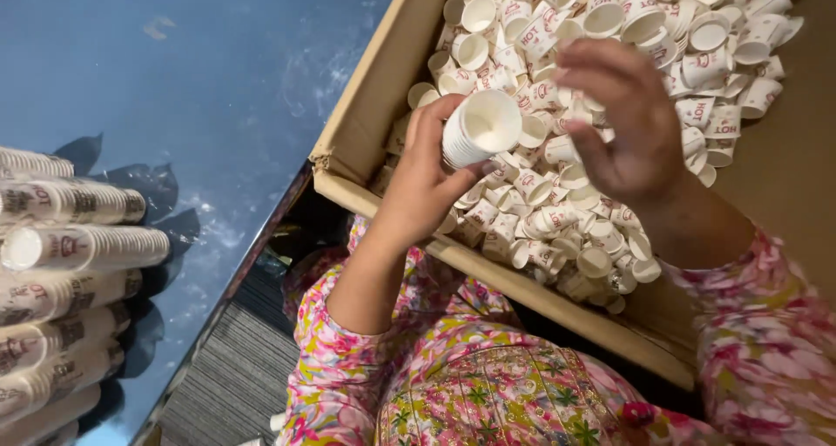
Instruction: The recorder is picking up small paper cups from boxes and the floor, stacking them, and organizing them on a blue table for packaging.
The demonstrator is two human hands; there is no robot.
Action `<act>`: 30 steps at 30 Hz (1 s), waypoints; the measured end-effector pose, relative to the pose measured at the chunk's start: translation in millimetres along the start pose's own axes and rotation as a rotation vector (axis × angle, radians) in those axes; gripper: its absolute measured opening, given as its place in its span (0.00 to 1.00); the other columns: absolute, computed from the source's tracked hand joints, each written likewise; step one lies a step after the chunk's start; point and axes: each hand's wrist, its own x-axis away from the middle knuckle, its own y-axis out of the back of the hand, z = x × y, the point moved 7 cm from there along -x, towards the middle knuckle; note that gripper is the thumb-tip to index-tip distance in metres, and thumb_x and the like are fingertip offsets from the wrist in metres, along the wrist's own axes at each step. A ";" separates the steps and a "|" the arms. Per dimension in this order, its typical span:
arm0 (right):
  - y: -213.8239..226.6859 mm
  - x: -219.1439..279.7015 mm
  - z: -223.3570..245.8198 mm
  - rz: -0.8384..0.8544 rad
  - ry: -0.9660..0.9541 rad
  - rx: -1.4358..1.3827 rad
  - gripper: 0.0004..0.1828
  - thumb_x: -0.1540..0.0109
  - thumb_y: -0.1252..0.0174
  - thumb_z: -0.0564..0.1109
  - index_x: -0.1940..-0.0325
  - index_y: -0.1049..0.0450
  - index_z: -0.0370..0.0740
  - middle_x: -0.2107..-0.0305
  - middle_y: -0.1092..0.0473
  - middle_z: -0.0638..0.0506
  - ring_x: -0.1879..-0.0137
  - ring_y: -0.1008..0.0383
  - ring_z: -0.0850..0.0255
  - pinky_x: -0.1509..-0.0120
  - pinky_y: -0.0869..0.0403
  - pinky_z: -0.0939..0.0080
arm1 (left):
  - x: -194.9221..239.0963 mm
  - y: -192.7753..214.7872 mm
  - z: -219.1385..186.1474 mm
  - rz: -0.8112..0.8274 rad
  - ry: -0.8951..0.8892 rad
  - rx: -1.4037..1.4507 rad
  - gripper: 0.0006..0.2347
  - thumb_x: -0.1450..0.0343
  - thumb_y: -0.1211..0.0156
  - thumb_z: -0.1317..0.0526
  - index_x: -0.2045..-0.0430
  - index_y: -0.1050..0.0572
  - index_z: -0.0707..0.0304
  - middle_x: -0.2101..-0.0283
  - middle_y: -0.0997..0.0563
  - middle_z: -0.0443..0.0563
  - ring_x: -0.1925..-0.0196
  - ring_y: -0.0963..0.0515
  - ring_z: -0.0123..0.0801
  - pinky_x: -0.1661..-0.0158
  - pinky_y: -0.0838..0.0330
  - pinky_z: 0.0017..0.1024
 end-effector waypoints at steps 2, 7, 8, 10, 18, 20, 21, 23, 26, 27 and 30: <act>-14.8 19.6 -23.4 -0.133 -0.084 -0.111 0.15 0.35 0.46 0.41 0.46 0.31 0.30 0.47 0.33 0.36 0.41 0.28 0.40 0.36 0.27 0.42 | 0.9 0.8 11.0 -0.021 0.032 0.045 0.29 0.29 0.32 0.66 0.34 0.39 0.65 0.37 0.32 0.61 0.32 0.30 0.46 0.32 0.36 0.37; -164.0 95.7 -68.2 0.663 -0.698 0.083 0.16 0.39 0.37 0.47 0.51 0.26 0.37 0.63 0.25 0.41 0.55 0.24 0.45 0.54 0.26 0.44 | 1.6 -0.9 38.1 -0.082 0.235 0.589 0.28 0.25 0.37 0.64 0.31 0.44 0.67 0.37 0.30 0.52 0.35 0.31 0.31 0.33 0.35 0.32; -172.0 100.9 -67.9 0.661 -0.695 0.075 0.16 0.39 0.37 0.47 0.51 0.26 0.37 0.63 0.25 0.41 0.55 0.24 0.45 0.54 0.26 0.44 | 2.5 -0.9 40.3 -0.085 0.239 0.581 0.28 0.25 0.37 0.64 0.31 0.44 0.67 0.37 0.30 0.52 0.35 0.31 0.31 0.33 0.35 0.32; -184.6 114.2 -73.1 0.591 -0.832 -0.037 0.12 0.29 0.46 0.42 0.41 0.26 0.42 0.67 0.23 0.43 0.59 0.22 0.48 0.55 0.26 0.45 | 3.2 -0.9 44.9 -0.081 0.251 0.570 0.27 0.22 0.40 0.61 0.30 0.44 0.67 0.37 0.29 0.51 0.34 0.32 0.30 0.33 0.37 0.30; -23.9 49.7 -34.9 -0.335 -0.362 -0.065 0.17 0.26 0.41 0.31 0.33 0.30 0.35 0.52 0.26 0.39 0.49 0.22 0.52 0.48 0.21 0.57 | -1.5 -4.1 18.0 0.004 0.213 0.045 0.26 0.26 0.35 0.55 0.37 0.37 0.67 0.43 0.24 0.61 0.40 0.23 0.42 0.40 0.30 0.36; -14.0 45.3 -19.7 -0.359 -0.275 -0.036 0.17 0.25 0.37 0.29 0.33 0.30 0.37 0.50 0.25 0.41 0.48 0.21 0.53 0.46 0.21 0.59 | -2.1 -4.1 15.4 0.020 0.198 -0.050 0.26 0.27 0.34 0.54 0.38 0.36 0.67 0.44 0.23 0.63 0.41 0.22 0.45 0.41 0.29 0.37; -17.8 37.9 -11.4 -0.266 -0.253 0.013 0.18 0.27 0.38 0.29 0.35 0.28 0.36 0.53 0.25 0.43 0.47 0.23 0.52 0.46 0.23 0.56 | -1.6 -4.3 14.2 0.030 0.173 -0.049 0.26 0.28 0.33 0.55 0.38 0.36 0.67 0.44 0.23 0.63 0.41 0.21 0.46 0.41 0.29 0.38; -22.4 27.0 -2.1 -0.168 -0.233 0.057 0.18 0.30 0.38 0.28 0.36 0.27 0.35 0.56 0.25 0.45 0.47 0.25 0.51 0.45 0.24 0.54 | 0.3 -5.2 14.9 0.041 0.153 -0.045 0.26 0.28 0.32 0.55 0.38 0.36 0.67 0.44 0.22 0.64 0.40 0.21 0.48 0.41 0.29 0.38; -32.0 10.7 6.6 -0.037 -0.102 -0.022 0.19 0.37 0.39 0.28 0.42 0.25 0.34 0.57 0.25 0.46 0.49 0.26 0.49 0.43 0.25 0.49 | 1.4 -5.8 19.7 0.040 0.147 -0.026 0.27 0.29 0.31 0.57 0.38 0.36 0.67 0.43 0.23 0.63 0.40 0.21 0.46 0.41 0.28 0.38; -28.9 6.6 7.8 -0.103 -0.061 -0.135 0.18 0.38 0.43 0.26 0.45 0.27 0.31 0.54 0.26 0.42 0.49 0.25 0.49 0.44 0.24 0.50 | 1.8 -4.2 22.3 0.014 0.132 0.003 0.26 0.28 0.31 0.59 0.37 0.36 0.66 0.42 0.24 0.62 0.39 0.22 0.45 0.40 0.29 0.37; -49.1 33.2 -24.2 -0.208 -0.231 -0.300 0.13 0.33 0.48 0.27 0.44 0.29 0.32 0.49 0.28 0.41 0.49 0.24 0.54 0.45 0.23 0.57 | 0.2 1.5 27.2 -0.065 0.106 0.109 0.25 0.26 0.32 0.62 0.37 0.37 0.66 0.41 0.25 0.59 0.37 0.25 0.41 0.37 0.30 0.36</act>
